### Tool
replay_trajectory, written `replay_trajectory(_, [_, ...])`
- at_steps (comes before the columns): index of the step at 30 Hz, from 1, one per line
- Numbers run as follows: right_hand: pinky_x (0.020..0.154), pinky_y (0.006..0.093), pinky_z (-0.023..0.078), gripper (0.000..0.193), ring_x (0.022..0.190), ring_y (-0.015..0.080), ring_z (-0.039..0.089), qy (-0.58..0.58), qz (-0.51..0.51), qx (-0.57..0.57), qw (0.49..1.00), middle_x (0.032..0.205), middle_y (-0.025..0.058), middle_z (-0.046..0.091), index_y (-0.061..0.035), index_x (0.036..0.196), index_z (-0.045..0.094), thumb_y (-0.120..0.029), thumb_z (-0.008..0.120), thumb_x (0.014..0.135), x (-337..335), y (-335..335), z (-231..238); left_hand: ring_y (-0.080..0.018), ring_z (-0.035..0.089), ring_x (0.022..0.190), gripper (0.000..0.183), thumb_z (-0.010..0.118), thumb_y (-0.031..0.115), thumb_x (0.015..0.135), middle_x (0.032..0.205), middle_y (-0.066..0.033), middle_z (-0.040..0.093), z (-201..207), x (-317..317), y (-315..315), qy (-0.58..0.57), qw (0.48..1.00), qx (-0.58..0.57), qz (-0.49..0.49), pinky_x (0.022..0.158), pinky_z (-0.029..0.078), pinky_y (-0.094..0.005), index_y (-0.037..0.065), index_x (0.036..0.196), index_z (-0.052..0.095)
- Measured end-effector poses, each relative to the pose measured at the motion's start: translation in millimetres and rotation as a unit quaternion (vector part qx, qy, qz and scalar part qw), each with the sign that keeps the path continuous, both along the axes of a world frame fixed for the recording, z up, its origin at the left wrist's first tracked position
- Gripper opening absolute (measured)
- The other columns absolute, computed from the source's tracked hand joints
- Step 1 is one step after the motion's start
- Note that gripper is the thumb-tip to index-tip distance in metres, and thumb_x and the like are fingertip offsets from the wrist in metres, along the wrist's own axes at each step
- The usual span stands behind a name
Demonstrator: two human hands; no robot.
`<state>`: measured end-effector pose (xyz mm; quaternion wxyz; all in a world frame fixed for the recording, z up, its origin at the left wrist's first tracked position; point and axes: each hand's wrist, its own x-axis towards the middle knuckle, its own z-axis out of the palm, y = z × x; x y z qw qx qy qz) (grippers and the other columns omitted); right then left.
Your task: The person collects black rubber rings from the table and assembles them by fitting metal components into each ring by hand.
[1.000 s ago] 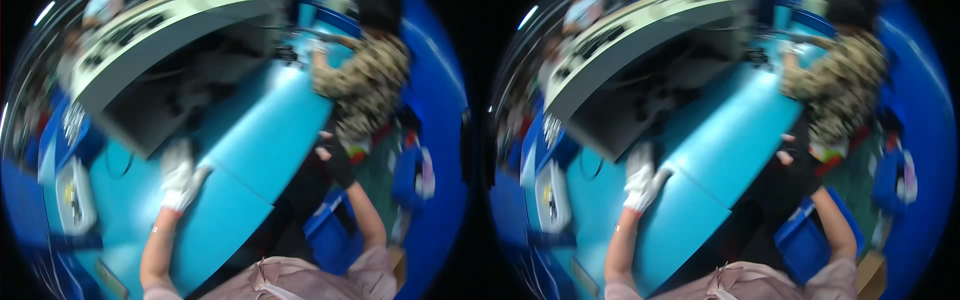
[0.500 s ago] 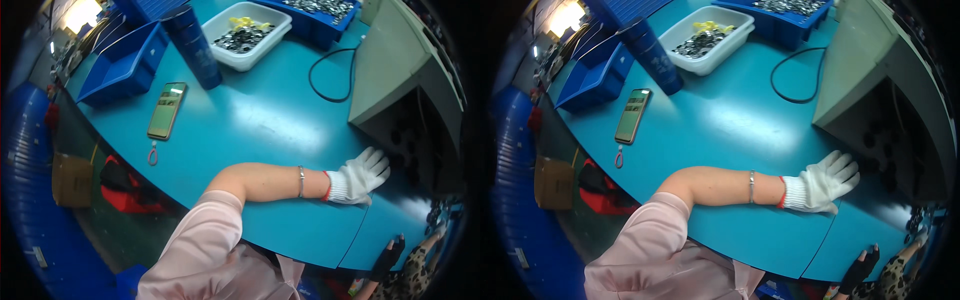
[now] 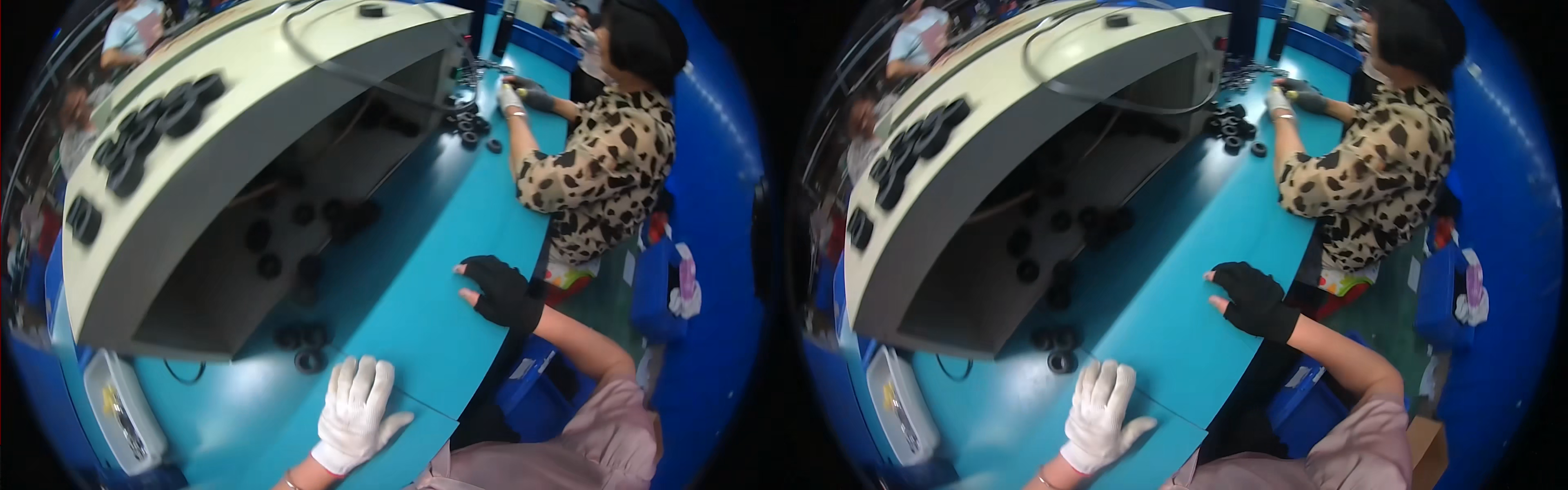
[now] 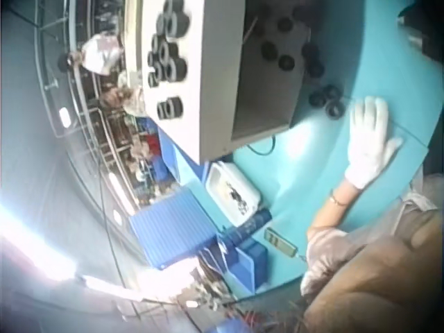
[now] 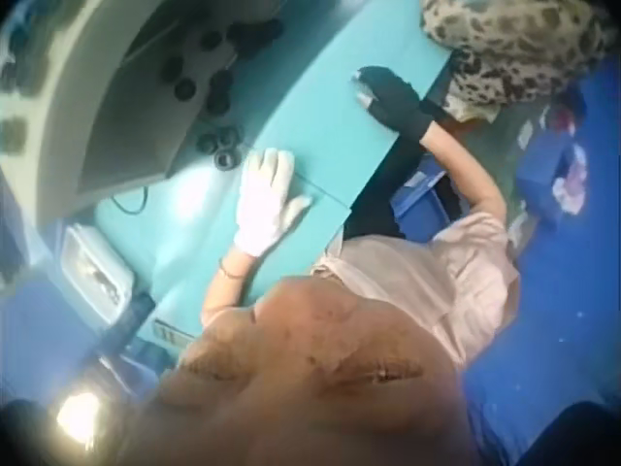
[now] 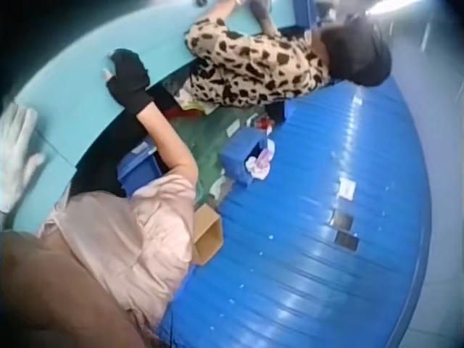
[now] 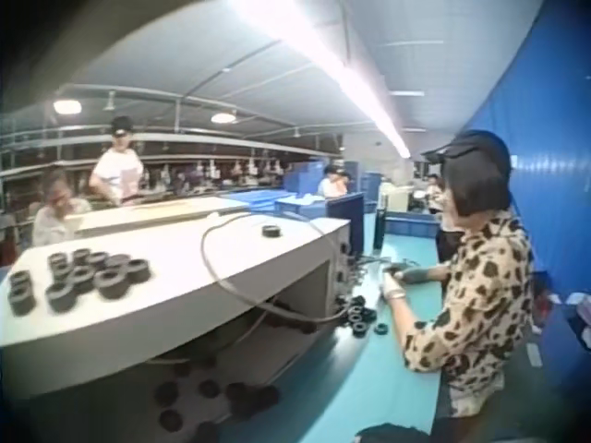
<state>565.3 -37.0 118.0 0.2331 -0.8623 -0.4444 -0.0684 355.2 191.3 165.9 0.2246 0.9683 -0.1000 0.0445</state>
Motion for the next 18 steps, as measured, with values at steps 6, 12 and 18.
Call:
replay_trajectory(6, [0.069,0.0348,0.049,0.034,0.077,0.0222,0.063,0.110,-0.087,0.077,0.987,0.103,0.0101,0.060,-0.0083,0.113,0.056,-0.023,0.063,0.084,92,1,24,-0.0349,0.050,0.107,0.054,0.065,0.033,0.078,0.113,-0.0202,0.053,25,-2,-17,0.036,0.998,0.054,-0.023,0.089,0.042,-0.0468,-0.002,0.116,0.048])
replay_trajectory(12, [0.086,0.0332,0.047,0.033,0.099,0.0266,0.061,0.075,-0.242,0.155,0.955,0.107,0.0121,0.064,-0.0053,0.110,0.061,-0.026,0.059,0.085,284,32,45,-0.0425,0.041,0.116,0.071,0.068,0.036,0.071,0.124,-0.0233,0.046,4,-6,-18,0.098,0.993,0.061,-0.016,0.100,0.031,-0.0536,-0.002,0.126,0.043])
replay_trajectory(18, [0.089,0.0415,0.046,0.041,0.106,0.0348,0.056,0.101,-0.371,-0.031,0.923,0.117,0.0189,0.054,-0.0087,0.115,0.056,-0.029,0.057,0.080,397,47,38,-0.0421,0.046,0.100,0.052,0.056,0.034,0.077,0.109,-0.0246,0.050,6,19,-10,0.085,0.991,0.094,-0.045,0.084,0.038,-0.0537,-0.003,0.113,0.050])
